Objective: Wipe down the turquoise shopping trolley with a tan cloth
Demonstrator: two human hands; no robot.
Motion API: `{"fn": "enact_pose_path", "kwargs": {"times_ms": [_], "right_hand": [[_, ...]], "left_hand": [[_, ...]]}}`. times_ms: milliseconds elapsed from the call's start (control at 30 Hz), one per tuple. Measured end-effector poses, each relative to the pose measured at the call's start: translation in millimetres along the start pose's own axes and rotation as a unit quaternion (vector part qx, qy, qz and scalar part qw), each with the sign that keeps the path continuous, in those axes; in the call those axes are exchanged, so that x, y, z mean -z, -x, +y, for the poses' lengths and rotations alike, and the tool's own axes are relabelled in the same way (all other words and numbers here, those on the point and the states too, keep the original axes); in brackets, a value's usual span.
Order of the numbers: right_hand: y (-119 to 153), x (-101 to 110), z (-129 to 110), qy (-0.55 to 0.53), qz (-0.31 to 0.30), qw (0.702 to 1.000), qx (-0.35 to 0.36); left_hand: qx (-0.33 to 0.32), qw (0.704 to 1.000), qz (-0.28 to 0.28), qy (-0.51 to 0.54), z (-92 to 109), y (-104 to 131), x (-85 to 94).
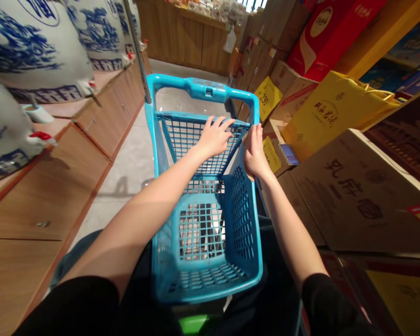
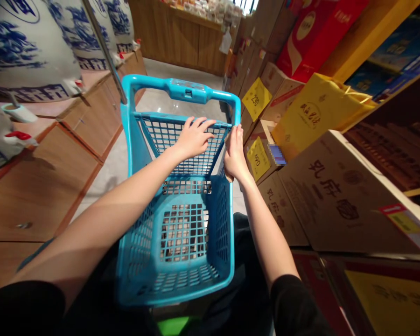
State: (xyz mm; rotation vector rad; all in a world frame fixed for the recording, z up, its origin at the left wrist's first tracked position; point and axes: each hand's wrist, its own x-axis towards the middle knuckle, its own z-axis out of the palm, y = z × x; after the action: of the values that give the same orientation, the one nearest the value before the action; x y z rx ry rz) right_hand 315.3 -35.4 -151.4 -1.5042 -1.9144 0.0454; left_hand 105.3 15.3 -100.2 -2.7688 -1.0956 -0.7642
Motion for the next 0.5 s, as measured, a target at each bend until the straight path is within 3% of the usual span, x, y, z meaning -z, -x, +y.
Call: {"fn": "enact_pose_path", "kwargs": {"times_ms": [267,367,500], "right_hand": [[67.1,14.1,-19.7,-0.031,-0.081,0.994,0.061],[70.9,18.7,-22.5,-0.037,-0.100,0.991,0.077],[56.1,9.8,-16.9,-0.046,-0.086,0.994,0.056]], "left_hand": [[-0.020,1.000,-0.015,-0.004,-15.2,-11.2,0.7],[-0.030,0.999,-0.030,-0.008,-24.7,-15.3,-0.6],[-0.045,0.997,-0.064,-0.006,-37.8,-26.5,1.5]]}}
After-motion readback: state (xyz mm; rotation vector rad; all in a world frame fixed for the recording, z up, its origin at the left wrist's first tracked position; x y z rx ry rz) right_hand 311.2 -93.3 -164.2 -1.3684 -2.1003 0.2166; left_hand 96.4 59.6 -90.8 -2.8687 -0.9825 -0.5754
